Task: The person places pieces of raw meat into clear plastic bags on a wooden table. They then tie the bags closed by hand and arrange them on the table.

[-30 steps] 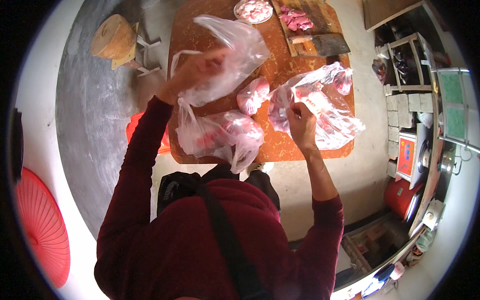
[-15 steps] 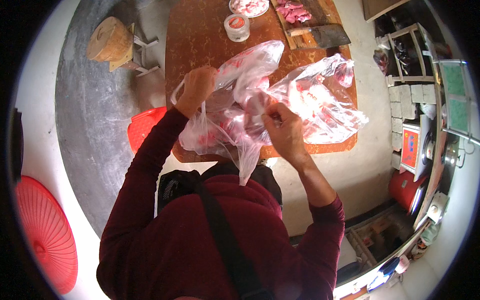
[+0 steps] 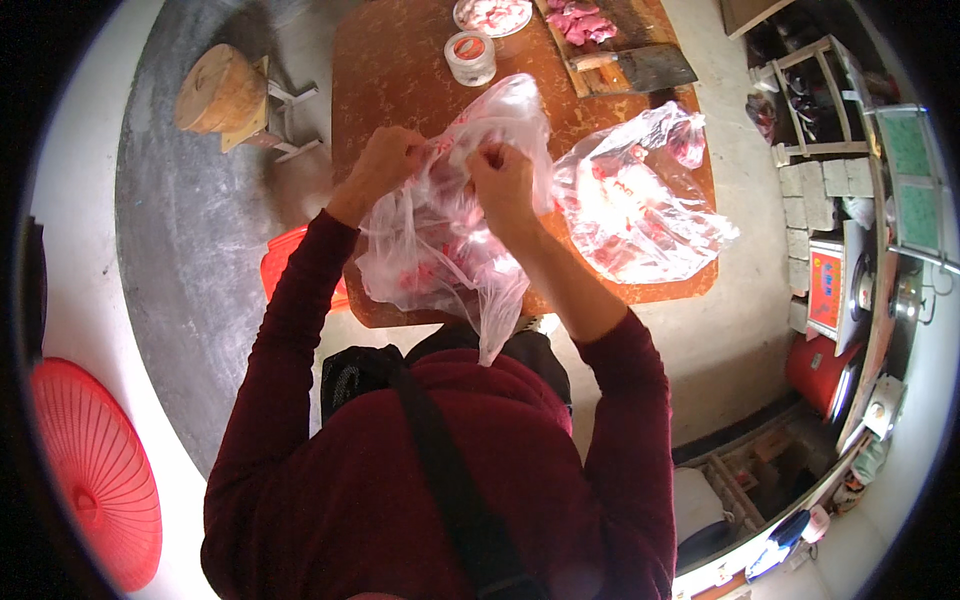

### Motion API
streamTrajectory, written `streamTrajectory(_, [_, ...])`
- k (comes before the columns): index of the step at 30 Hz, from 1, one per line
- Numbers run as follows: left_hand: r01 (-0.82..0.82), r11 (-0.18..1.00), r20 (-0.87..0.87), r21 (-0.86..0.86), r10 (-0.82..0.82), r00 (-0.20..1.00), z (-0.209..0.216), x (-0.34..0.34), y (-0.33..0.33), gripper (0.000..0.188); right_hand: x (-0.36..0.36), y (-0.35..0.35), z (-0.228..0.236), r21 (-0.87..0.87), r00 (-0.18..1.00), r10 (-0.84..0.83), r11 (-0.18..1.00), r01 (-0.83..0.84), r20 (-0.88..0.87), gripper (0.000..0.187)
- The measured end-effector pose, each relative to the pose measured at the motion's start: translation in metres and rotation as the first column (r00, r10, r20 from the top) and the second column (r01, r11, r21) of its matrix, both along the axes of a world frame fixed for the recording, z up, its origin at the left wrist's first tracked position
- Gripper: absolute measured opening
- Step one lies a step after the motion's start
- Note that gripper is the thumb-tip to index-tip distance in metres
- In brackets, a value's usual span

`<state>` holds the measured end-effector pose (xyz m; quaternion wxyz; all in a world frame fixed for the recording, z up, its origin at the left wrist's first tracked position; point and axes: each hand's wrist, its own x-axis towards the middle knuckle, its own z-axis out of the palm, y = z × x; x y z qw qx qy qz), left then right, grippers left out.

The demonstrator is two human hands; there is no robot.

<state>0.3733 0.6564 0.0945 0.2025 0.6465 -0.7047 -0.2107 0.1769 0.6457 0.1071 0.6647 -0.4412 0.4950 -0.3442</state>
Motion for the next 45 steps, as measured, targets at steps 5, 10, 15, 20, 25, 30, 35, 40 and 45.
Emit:
streamTrajectory(5, [-0.075,0.974,-0.245,0.216,0.128,0.961,-0.014,-0.001,0.008,0.024,0.014,-0.062,-0.116,-0.159,0.979,-0.197,0.966,0.202,0.049,0.016])
streamTrajectory(10, [-0.178,0.980,-0.113,0.093,0.188,0.976,-0.021,0.009,0.010,0.017,-0.018,-0.028,-0.059,-0.316,0.707,0.255,0.759,-0.569,-0.660,0.029])
streamTrajectory(15, [-0.176,0.881,0.182,-0.439,0.279,0.943,0.009,0.002,0.027,0.034,-0.029,0.005,-0.065,-0.203,0.406,0.071,0.780,-0.592,-0.911,0.041])
streamTrajectory(20, [-0.362,0.869,0.028,-0.337,0.393,0.919,-0.034,0.015,0.059,0.041,-0.025,-0.008,-0.120,-0.372,0.669,0.047,0.802,-0.468,-0.742,0.038])
streamTrajectory(25, [-0.118,0.907,-0.442,0.404,0.307,0.843,-0.030,0.037,0.085,0.031,-0.042,-0.020,-0.104,-0.544,0.794,-0.017,0.737,-0.402,-0.608,0.013])
streamTrajectory(30, [-0.316,0.875,-0.670,0.368,0.485,0.562,0.001,0.033,0.096,0.022,-0.042,-0.010,0.000,-0.528,0.792,0.044,0.724,-0.445,-0.609,0.011])
streamTrajectory(35, [-0.365,0.890,-0.597,0.274,0.454,0.661,0.020,0.027,0.108,0.021,-0.022,-0.007,0.067,-0.380,0.930,0.109,0.891,-0.248,-0.351,0.012])
streamTrajectory(40, [-0.341,0.838,-0.759,0.426,0.536,0.370,0.033,-0.002,0.112,0.023,0.026,-0.011,0.004,-0.521,0.937,0.002,0.831,-0.196,-0.350,0.010])
streamTrajectory(45, [-0.346,0.877,-0.798,0.332,0.457,0.392,0.041,-0.015,0.105,0.030,0.068,0.000,-0.023,-0.537,0.979,-0.058,0.841,-0.057,-0.196,0.012])
